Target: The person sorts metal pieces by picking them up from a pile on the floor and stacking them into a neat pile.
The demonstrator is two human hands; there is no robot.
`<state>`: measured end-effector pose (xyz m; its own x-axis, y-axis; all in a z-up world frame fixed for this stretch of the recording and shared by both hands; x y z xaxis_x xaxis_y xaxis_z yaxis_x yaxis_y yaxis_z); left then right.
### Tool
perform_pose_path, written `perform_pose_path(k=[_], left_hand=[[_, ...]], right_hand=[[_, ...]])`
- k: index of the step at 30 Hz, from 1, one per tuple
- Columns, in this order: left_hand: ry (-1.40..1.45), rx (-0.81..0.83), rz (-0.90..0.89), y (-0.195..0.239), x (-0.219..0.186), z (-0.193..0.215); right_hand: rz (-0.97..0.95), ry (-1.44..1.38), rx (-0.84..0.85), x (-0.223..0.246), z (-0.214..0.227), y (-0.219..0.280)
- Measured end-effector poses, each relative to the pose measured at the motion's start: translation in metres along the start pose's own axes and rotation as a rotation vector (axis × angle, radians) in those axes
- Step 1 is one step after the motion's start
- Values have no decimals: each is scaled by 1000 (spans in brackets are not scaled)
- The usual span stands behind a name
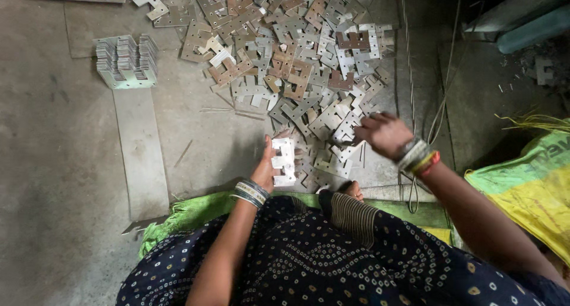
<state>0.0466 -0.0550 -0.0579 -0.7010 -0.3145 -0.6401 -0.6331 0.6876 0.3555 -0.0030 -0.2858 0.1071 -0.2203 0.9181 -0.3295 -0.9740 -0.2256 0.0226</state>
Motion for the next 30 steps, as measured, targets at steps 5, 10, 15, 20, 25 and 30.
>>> perform_pose_path(k=[5,10,15,20,25,30], left_hand=[[-33,25,17,-4,0,-5],[15,-45,106,7,2,-4],[190,33,-2,21,-24,-24],[69,-18,-66,21,-21,-11],[68,-112,-27,11,-2,5],[57,-200,139,18,0,5]], right_hand=[[0,-192,-35,7,-11,6],[-159,-45,327,-2,-60,-20],[-103,-31,265,-8,-72,-25],[-388,-18,609,-38,-70,-25],[-407,-838,384,-17,1,-34],[-431,-763,189,-11,-3,-22]])
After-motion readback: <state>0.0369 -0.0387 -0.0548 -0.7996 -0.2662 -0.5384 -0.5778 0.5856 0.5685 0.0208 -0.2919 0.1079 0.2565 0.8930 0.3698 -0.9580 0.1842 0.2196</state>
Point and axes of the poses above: each hand's wrist, its own y-axis away from the middle knuckle, its own z-axis out of the back of the hand, x = y × z, the point moved 7 cm from there along -y, towards the middle knuckle, and after that the axes turned 11 degrees about -z, right-handed, at the moved point
